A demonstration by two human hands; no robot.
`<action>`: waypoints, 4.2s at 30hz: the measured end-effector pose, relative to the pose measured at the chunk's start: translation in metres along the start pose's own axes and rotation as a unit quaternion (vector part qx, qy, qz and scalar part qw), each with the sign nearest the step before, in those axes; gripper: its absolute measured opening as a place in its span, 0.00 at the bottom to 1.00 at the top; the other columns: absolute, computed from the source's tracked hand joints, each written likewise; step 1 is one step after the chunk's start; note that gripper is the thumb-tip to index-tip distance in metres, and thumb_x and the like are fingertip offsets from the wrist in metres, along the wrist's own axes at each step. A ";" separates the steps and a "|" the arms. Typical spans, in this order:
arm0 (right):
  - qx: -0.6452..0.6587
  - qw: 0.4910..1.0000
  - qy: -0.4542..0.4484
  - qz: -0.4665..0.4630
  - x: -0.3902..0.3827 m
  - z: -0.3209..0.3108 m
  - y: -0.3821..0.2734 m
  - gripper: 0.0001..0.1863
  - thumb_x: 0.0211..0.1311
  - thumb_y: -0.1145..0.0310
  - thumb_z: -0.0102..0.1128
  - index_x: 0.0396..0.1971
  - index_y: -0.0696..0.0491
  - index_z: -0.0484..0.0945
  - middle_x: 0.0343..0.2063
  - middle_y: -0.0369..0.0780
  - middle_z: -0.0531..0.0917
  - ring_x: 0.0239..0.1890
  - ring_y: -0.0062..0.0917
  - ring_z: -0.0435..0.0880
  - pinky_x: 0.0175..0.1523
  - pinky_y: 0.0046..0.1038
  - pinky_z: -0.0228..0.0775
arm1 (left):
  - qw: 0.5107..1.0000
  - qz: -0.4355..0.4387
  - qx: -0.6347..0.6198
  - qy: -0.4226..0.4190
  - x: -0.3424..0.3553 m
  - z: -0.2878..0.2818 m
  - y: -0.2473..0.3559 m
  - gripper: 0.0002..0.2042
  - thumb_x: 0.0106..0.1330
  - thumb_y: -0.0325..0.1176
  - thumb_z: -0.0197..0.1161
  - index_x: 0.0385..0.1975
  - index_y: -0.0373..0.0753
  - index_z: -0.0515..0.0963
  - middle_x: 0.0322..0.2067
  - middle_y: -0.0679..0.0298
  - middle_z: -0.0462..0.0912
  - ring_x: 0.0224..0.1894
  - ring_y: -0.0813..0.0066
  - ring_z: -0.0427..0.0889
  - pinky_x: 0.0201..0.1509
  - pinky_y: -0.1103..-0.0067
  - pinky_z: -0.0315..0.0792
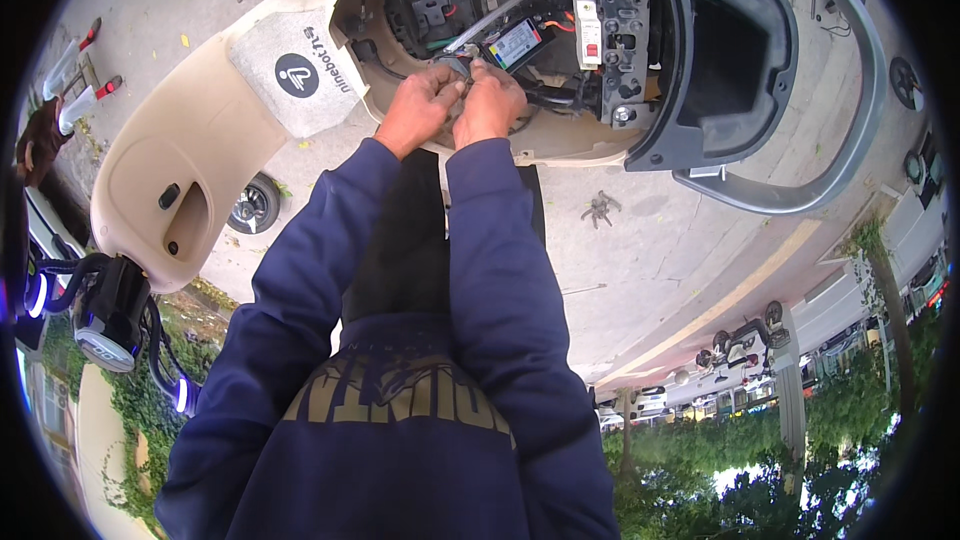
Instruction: The person works on the internal electronics of a Ninebot electric scooter with the seat compartment open. They handle a small circuit board and connect or adjust wires within the scooter's wiring harness. The person continues manipulating connectors and components inside the compartment throughout the clip.
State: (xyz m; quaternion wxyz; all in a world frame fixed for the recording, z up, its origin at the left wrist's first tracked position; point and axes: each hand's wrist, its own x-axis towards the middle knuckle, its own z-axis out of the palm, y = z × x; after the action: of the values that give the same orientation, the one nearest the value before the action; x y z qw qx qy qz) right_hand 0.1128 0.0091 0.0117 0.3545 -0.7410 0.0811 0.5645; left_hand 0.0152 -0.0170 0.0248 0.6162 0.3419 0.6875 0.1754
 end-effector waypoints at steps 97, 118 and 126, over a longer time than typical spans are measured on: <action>-0.482 0.790 -0.197 -0.324 -0.021 -0.009 -0.062 0.13 0.65 0.71 0.55 0.47 0.58 0.78 0.41 0.49 0.82 0.43 0.45 0.81 0.49 0.40 0.72 | 0.853 -0.258 -0.453 0.026 0.038 -0.026 -0.003 0.10 0.62 0.34 0.45 0.35 0.38 0.71 0.17 0.75 0.53 0.18 0.82 0.51 0.30 0.75 0.60; -0.667 0.422 -0.399 -0.466 0.007 0.045 -0.057 0.07 0.55 0.72 0.58 0.34 0.56 0.80 0.33 0.45 0.84 0.39 0.41 0.84 0.43 0.40 0.77 | 0.894 -0.188 -0.406 0.010 0.028 -0.027 -0.009 0.15 0.67 0.38 0.41 0.41 0.37 0.73 0.31 0.59 0.81 0.31 0.68 0.77 0.42 0.71 0.69; -0.693 0.276 -0.418 -0.518 0.006 0.047 -0.064 0.06 0.55 0.73 0.55 0.32 0.57 0.78 0.33 0.45 0.83 0.41 0.37 0.85 0.43 0.37 0.79 | 0.904 -0.183 -0.385 0.037 0.028 -0.018 -0.009 0.13 0.65 0.41 0.45 0.41 0.41 0.72 0.32 0.64 0.77 0.32 0.75 0.73 0.38 0.75 0.67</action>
State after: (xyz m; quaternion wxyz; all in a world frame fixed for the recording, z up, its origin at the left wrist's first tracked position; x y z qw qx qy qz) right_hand 0.1119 0.0872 0.0286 -0.0892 -0.2562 -0.9012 0.3381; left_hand -0.0045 -0.0015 0.0017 0.6953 -0.0599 0.6393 0.3229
